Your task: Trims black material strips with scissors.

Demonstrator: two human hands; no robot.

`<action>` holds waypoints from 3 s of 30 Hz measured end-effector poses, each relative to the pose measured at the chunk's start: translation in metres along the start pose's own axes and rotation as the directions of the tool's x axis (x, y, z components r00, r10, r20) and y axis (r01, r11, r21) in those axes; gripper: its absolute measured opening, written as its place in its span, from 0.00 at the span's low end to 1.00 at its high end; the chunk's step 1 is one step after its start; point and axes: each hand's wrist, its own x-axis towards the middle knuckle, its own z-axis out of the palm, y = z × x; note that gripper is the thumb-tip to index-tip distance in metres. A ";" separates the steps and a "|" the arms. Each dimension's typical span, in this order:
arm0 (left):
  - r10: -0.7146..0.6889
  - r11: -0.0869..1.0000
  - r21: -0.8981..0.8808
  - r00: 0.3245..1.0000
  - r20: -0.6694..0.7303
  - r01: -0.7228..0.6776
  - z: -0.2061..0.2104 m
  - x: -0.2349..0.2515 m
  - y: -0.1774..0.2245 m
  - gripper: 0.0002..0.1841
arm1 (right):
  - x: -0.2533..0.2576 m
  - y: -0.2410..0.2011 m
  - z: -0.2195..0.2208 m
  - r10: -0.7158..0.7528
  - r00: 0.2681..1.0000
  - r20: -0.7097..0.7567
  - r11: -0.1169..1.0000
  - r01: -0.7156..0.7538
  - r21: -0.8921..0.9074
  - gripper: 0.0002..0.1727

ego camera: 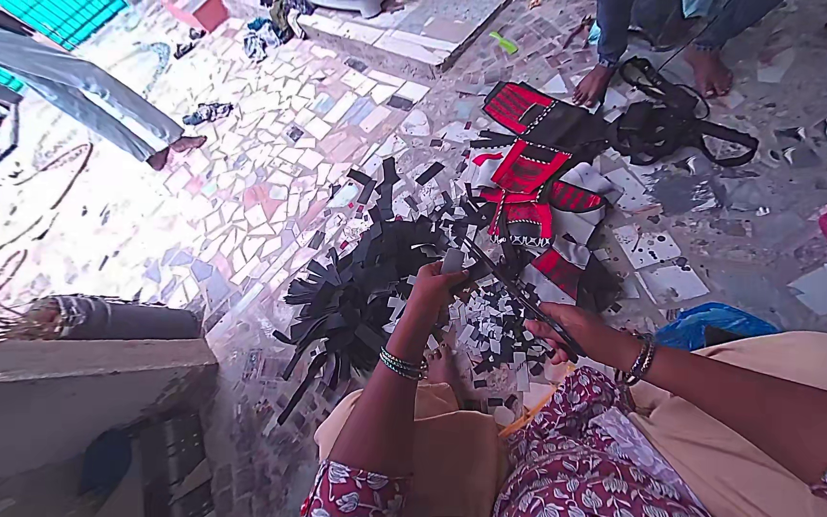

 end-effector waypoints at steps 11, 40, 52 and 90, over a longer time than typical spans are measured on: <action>-0.003 1.000 0.007 1.000 0.000 0.003 0.007 -0.002 0.001 0.05 | 0.000 -0.001 0.000 0.016 1.000 0.006 1.000 -0.016 0.022 0.24; 0.124 0.977 -0.128 0.946 -0.301 -0.169 -0.012 0.008 0.000 0.06 | 0.000 0.007 0.003 -0.018 1.000 0.022 0.999 0.019 -0.033 0.26; 0.060 0.990 -0.119 0.990 -0.129 -0.076 0.003 0.005 -0.004 0.06 | 0.000 0.009 0.004 -0.067 0.997 0.042 0.990 0.072 -0.121 0.30; 0.052 0.995 -0.083 0.994 -0.100 -0.061 0.012 0.004 -0.006 0.05 | -0.005 0.001 0.005 -0.003 0.999 0.039 0.999 0.005 -0.035 0.24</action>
